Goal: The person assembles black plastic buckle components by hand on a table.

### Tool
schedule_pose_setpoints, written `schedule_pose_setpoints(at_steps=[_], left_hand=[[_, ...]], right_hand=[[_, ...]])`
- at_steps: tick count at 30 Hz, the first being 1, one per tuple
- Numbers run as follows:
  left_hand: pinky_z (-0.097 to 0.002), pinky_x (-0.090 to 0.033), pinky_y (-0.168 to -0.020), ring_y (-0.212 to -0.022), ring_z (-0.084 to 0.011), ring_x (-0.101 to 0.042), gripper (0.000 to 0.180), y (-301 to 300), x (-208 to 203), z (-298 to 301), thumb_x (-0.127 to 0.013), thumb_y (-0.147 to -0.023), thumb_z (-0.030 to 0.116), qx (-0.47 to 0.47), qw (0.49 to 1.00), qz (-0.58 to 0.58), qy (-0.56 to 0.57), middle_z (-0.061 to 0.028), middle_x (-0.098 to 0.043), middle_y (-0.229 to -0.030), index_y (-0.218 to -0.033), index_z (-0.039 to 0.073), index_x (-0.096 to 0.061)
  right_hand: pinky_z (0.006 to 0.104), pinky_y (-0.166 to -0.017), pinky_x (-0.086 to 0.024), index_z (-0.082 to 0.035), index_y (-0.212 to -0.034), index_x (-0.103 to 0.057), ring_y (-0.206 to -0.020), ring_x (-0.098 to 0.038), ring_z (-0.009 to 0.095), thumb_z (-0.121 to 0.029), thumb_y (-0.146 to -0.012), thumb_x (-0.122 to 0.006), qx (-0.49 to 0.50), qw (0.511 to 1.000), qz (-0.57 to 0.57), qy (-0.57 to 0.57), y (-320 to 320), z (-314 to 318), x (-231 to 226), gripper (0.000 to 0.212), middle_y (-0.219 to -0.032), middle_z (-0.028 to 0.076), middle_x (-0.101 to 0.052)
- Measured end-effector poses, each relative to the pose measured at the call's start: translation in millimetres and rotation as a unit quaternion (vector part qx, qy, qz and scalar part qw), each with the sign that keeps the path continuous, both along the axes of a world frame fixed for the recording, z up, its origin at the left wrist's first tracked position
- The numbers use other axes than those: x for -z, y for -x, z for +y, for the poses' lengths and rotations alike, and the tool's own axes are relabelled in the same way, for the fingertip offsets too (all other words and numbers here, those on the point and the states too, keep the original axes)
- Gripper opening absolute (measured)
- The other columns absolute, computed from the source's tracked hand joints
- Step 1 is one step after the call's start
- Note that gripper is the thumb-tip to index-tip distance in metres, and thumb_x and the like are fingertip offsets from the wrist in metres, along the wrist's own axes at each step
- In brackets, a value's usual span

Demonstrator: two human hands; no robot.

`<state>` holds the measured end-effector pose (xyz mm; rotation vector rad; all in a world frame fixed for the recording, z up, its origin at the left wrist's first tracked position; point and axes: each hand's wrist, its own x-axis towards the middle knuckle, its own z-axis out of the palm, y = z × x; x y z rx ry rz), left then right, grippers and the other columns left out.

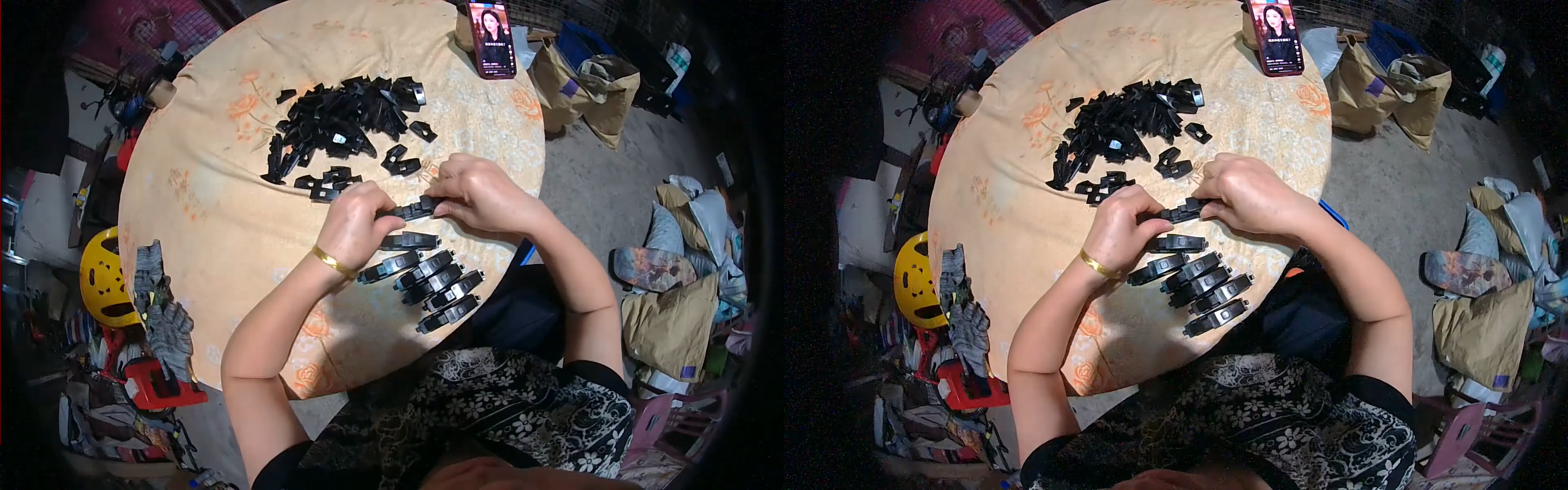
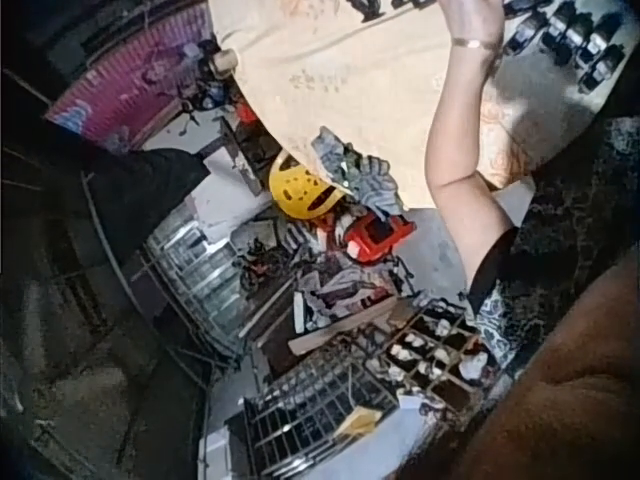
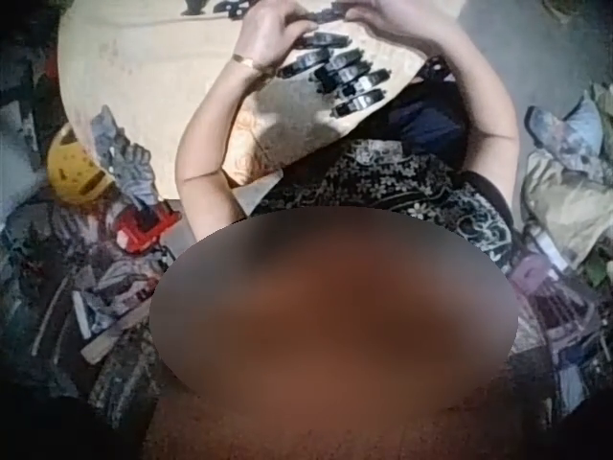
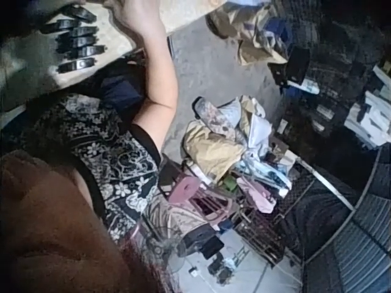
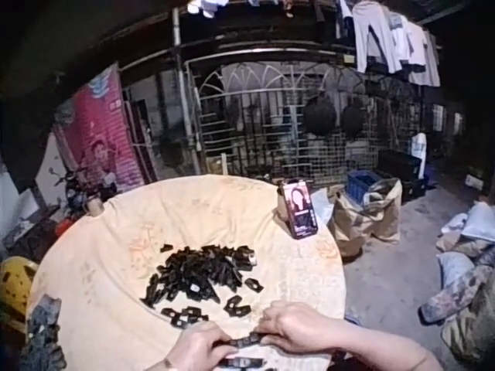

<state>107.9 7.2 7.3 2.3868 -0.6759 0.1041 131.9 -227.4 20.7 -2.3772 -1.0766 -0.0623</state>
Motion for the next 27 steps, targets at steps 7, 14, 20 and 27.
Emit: schedule_pose_setpoints(at_steps=[7,14,20,27], left_hand=[[-0.0357,-0.047,-0.069,-0.077,-0.0288,-0.058,0.02,-2,2,-3,-0.079,-0.068,0.012,0.046,0.999,-0.019,0.006,-0.011,-0.061,-0.076,-0.077,0.001,-0.066],[-0.0389,-0.046,-0.086,-0.096,-0.0327,-0.058,0.02,-46,-8,22,-0.069,-0.079,0.011,-0.023,0.986,-0.165,-0.02,-0.015,-0.065,-0.097,-0.097,0.002,-0.066],[-0.0431,-0.045,-0.089,-0.105,-0.0352,-0.055,0.046,-76,12,62,-0.07,-0.072,0.001,-0.091,0.965,-0.23,-0.092,-0.0165,-0.06,-0.111,-0.117,0.002,-0.057],[-0.0418,-0.045,-0.076,-0.091,-0.0326,-0.055,0.021,-75,9,62,-0.072,-0.073,0.006,-0.091,0.953,-0.251,-0.14,-0.012,-0.06,-0.091,-0.092,0.005,-0.062]], right_hand=[[0.0416,-0.073,-0.048,-0.002,-0.089,-0.069,-0.081,-0.06,0.034,-0.02,-0.073,-0.075,-0.06,0.993,0.003,-0.099,1,14,19,0.025,-0.079,0.014,-0.061],[0.0403,-0.077,-0.049,-0.002,-0.095,-0.07,-0.088,-0.062,0.032,-0.023,-0.079,-0.071,0.006,0.988,-0.01,-0.157,-14,15,18,0.027,-0.089,0.014,-0.066],[0.0396,-0.079,-0.049,-0.002,-0.099,-0.068,-0.09,-0.059,0.032,-0.014,-0.078,-0.071,0.026,0.983,-0.153,-0.097,-30,32,31,0.025,-0.094,0.013,-0.065],[0.0413,-0.079,-0.049,-0.004,-0.095,-0.068,-0.09,-0.06,0.033,-0.018,-0.084,-0.062,0.048,0.996,-0.032,-0.065,-16,19,21,0.019,-0.088,0.014,-0.063]])
